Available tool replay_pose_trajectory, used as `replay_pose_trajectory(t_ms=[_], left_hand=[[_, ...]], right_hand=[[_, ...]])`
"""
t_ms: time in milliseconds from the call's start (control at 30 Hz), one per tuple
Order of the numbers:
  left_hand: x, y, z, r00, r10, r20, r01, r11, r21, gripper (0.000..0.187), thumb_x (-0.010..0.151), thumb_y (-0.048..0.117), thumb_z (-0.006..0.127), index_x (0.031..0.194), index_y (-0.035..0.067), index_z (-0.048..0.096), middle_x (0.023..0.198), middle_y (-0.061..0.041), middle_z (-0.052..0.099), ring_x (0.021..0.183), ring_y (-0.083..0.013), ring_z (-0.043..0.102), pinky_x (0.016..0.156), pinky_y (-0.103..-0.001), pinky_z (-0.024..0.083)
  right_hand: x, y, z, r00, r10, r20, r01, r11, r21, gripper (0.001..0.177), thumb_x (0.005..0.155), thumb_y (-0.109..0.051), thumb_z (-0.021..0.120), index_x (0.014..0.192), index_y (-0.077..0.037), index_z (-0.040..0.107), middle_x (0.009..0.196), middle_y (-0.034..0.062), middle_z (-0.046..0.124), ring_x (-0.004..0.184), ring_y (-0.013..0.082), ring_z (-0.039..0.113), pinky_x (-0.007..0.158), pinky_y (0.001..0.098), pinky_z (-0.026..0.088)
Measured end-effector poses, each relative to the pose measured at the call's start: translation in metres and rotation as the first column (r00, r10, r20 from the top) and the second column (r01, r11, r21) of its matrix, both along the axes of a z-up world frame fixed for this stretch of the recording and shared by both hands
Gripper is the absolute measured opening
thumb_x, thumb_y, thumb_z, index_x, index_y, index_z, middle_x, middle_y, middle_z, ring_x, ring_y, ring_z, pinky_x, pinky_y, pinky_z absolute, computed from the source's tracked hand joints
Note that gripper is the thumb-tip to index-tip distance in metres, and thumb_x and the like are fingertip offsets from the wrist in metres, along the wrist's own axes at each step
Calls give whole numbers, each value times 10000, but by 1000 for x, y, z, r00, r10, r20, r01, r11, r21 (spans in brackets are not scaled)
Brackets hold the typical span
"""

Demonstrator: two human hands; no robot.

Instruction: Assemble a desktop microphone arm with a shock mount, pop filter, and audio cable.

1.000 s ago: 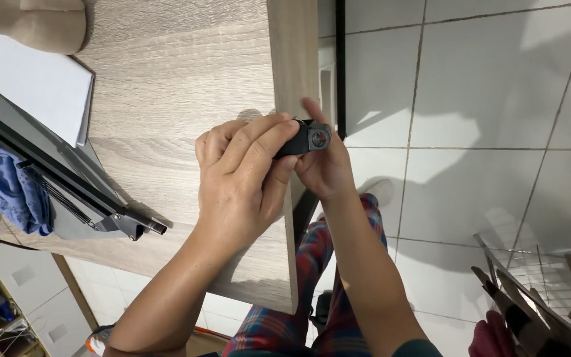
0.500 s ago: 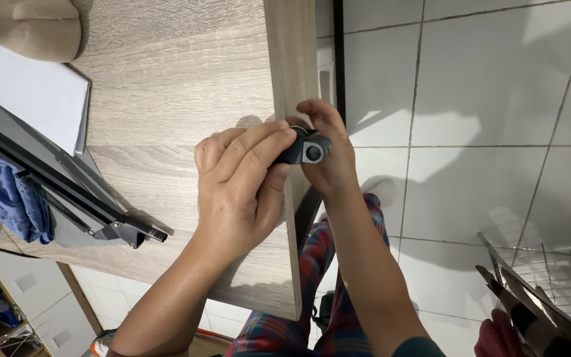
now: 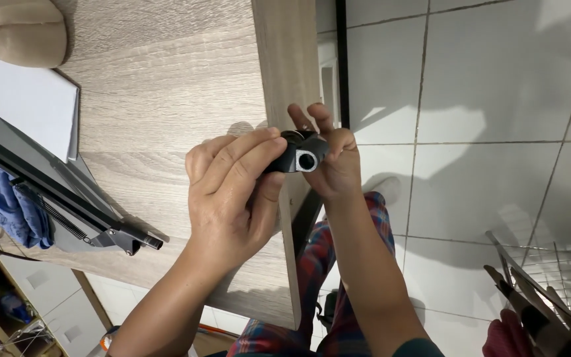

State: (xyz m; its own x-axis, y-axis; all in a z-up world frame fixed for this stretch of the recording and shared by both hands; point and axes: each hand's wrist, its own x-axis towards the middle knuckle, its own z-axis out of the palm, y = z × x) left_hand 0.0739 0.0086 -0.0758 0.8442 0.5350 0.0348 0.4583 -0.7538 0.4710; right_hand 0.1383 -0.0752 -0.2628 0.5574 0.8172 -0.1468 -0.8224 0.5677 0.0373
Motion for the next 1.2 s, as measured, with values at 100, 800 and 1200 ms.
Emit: replay_pose_trajectory(t_ms=[100,800,1200], left_hand=[[-1,-1,-1,1000,-7,-4,7,1000,12,297,979,70,752,1266,78,675,1319,-67,690,1170,-240,631,1055,-359,407],[0,-1,0,1000,-2,-16,3,1000,18,277,954,41,738,1228,66,701,1289,-83,703,1130,-248,648,1028,-356,438],[0,-1,-2,1000,8,11,-8,1000,14,283,950,42,782,1225,73,719,1305,-74,694,1134,-253,627,1033,-332,465]], right_hand=[[-4,-1,-11,999,30,-39,-25,993,111,85,988,-142,695,904,-132,708,1380,90,610,1295,324,620,1089,494,522],[2,-3,-10,956,261,-132,-266,964,-26,614,1003,-490,660,1369,3,644,1117,192,700,1040,288,696,901,414,596],[-27,-7,-52,998,63,-1,-63,991,-116,590,1003,-1,703,1556,-135,545,1196,143,696,1146,307,702,996,416,601]])
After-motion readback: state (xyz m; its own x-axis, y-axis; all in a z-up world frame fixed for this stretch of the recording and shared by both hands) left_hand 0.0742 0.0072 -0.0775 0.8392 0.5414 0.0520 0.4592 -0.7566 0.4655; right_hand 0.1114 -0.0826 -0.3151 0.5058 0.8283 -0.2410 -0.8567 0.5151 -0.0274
